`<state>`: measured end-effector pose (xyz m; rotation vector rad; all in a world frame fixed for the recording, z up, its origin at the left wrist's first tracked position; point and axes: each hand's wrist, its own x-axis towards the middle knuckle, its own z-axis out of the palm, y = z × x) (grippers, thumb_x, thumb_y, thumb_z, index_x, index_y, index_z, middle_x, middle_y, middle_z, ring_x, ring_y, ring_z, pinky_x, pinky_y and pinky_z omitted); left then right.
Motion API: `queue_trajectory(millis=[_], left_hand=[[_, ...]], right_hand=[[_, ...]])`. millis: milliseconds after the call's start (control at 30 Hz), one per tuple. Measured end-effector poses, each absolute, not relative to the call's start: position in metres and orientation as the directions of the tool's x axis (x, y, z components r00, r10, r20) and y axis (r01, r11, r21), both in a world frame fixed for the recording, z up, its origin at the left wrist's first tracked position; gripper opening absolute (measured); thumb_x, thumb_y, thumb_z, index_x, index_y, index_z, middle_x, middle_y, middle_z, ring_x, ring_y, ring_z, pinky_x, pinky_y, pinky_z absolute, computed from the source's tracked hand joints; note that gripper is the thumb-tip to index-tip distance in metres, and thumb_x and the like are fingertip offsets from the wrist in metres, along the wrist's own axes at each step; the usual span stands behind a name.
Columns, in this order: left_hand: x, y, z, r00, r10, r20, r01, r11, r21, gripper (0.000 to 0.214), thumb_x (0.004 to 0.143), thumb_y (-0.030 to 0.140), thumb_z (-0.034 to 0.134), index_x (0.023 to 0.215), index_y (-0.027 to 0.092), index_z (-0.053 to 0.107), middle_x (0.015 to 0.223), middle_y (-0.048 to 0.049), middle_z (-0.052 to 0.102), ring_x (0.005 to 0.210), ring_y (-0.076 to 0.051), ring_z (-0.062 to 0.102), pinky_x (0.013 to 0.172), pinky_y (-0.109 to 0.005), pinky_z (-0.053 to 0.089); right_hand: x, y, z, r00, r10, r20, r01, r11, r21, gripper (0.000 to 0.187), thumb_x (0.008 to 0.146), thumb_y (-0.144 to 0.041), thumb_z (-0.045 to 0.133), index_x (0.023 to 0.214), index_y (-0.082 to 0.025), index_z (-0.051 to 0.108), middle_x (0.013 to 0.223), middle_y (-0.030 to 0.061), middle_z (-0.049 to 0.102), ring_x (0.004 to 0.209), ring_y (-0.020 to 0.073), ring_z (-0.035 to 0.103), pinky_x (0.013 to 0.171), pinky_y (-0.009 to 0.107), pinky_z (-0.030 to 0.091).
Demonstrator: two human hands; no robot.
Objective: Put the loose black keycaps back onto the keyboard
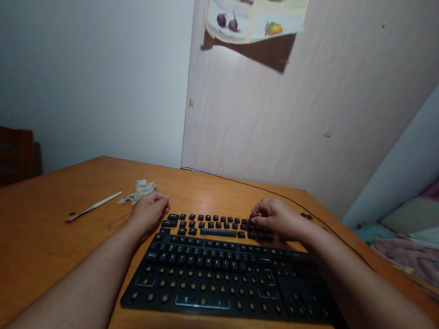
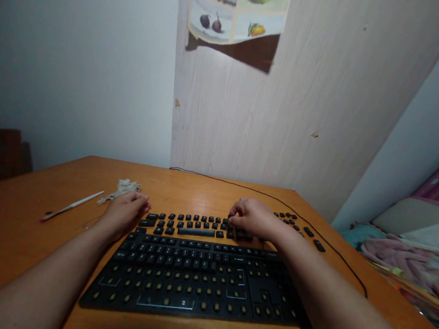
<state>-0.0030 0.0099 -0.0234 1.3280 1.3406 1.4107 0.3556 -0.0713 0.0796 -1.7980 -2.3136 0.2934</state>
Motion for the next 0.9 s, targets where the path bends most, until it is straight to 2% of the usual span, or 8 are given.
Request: queue_trajectory(millis=[233, 467, 900], left_hand=[[-0.001, 0.009, -0.022, -0.176, 0.97, 0.165, 0.14, -0.141, 0.98, 0.028, 0.071, 0.043, 0.063, 0.069, 0.016, 0.06, 0.063, -0.0048, 0.065, 0.057, -0.016, 0.056, 0.056, -0.026, 0.041], [0.0, 0.007, -0.019, -0.174, 0.97, 0.168, 0.149, -0.142, 0.979, 0.028, 0.072, 0.043, 0.062, 0.068, 0.016, 0.059, 0.06, -0.0036, 0.063, 0.052, -0.014, 0.053, 0.053, -0.025, 0.038], [-0.001, 0.012, -0.024, -0.172, 0.967, 0.187, 0.124, -0.167, 0.978, 0.028, 0.07, 0.044, 0.064, 0.067, 0.017, 0.059, 0.061, -0.0043, 0.064, 0.055, -0.015, 0.055, 0.056, -0.026, 0.039]], right_hand=[[0.338, -0.152, 0.075, -0.421, 0.896, 0.138, 0.868, 0.443, -0.226, 0.012, 0.085, -0.03, 0.063, 0.091, -0.022, 0.07, 0.085, 0.0028, 0.063, 0.08, 0.0164, 0.056, 0.071, 0.027, 0.04], [0.335, -0.182, 0.053, -0.41, 0.896, 0.172, 0.879, 0.439, -0.187, 0.012, 0.088, -0.03, 0.06, 0.095, -0.024, 0.069, 0.086, 0.0045, 0.062, 0.084, 0.0193, 0.055, 0.074, 0.031, 0.041], [0.326, -0.185, 0.039, -0.417, 0.889, 0.188, 0.888, 0.443, -0.124, 0.016, 0.091, -0.03, 0.055, 0.097, -0.024, 0.068, 0.09, 0.006, 0.062, 0.086, 0.0212, 0.056, 0.077, 0.034, 0.042]])
